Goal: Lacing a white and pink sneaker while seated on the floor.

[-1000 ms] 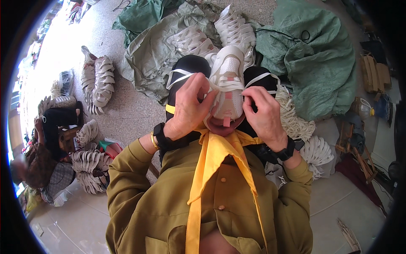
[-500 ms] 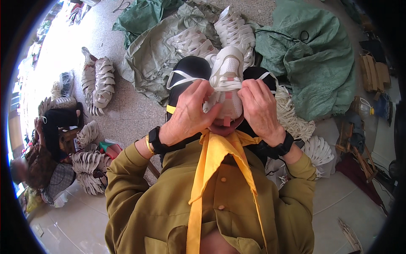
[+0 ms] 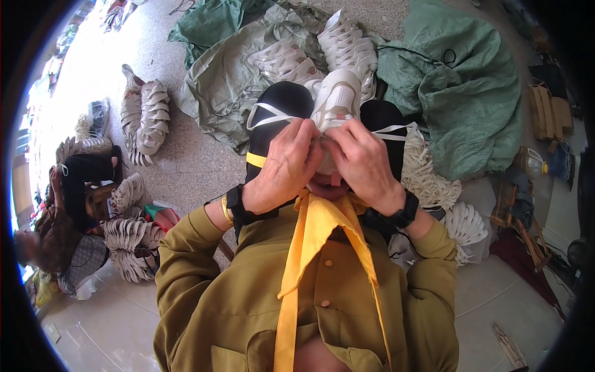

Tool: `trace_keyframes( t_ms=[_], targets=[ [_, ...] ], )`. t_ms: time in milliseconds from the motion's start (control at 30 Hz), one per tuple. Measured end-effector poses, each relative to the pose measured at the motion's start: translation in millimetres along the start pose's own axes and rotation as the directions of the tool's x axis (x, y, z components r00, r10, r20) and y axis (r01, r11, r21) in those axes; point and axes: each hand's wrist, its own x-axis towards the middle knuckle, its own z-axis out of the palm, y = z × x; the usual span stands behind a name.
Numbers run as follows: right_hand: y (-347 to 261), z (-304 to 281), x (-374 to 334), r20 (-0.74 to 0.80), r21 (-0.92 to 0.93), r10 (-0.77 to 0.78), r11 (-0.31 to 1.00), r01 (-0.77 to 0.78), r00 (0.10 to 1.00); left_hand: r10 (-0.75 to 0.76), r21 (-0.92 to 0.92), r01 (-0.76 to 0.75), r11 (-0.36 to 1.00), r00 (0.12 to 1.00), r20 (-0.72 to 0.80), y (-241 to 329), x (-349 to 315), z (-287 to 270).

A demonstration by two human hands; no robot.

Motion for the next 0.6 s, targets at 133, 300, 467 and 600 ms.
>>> trace_keyframes(
  t_ms=[133, 300, 467, 600],
  targets=[
    [1.7, 6.4, 4.6, 0.019, -0.070, -0.013, 0.997, 0.015, 1.000, 0.002, -0.012, -0.002, 1.000, 1.000, -0.009, 0.0, 0.4, -0.7],
    [0.1, -17.9, -0.4, 0.044, 0.042, -0.018, 0.999, 0.016, 0.999, -0.010, -0.070, 0.009, 0.998, 1.000, -0.018, -0.8, 3.5, -0.8],
    [-3.8, -110.6, -15.0, 0.229, 0.493, 0.063, 0.853, -0.172, 0.971, -0.022, -0.083, 0.019, 0.996, 0.999, -0.037, -1.2, 3.3, 0.5],
    [4.2, -115.8, -25.8, 0.175, 0.641, 0.046, 0.753, -0.150, 0.983, -0.033, -0.102, 0.030, 0.994, 0.999, -0.035, 3.0, 6.5, 1.2]
  ],
)
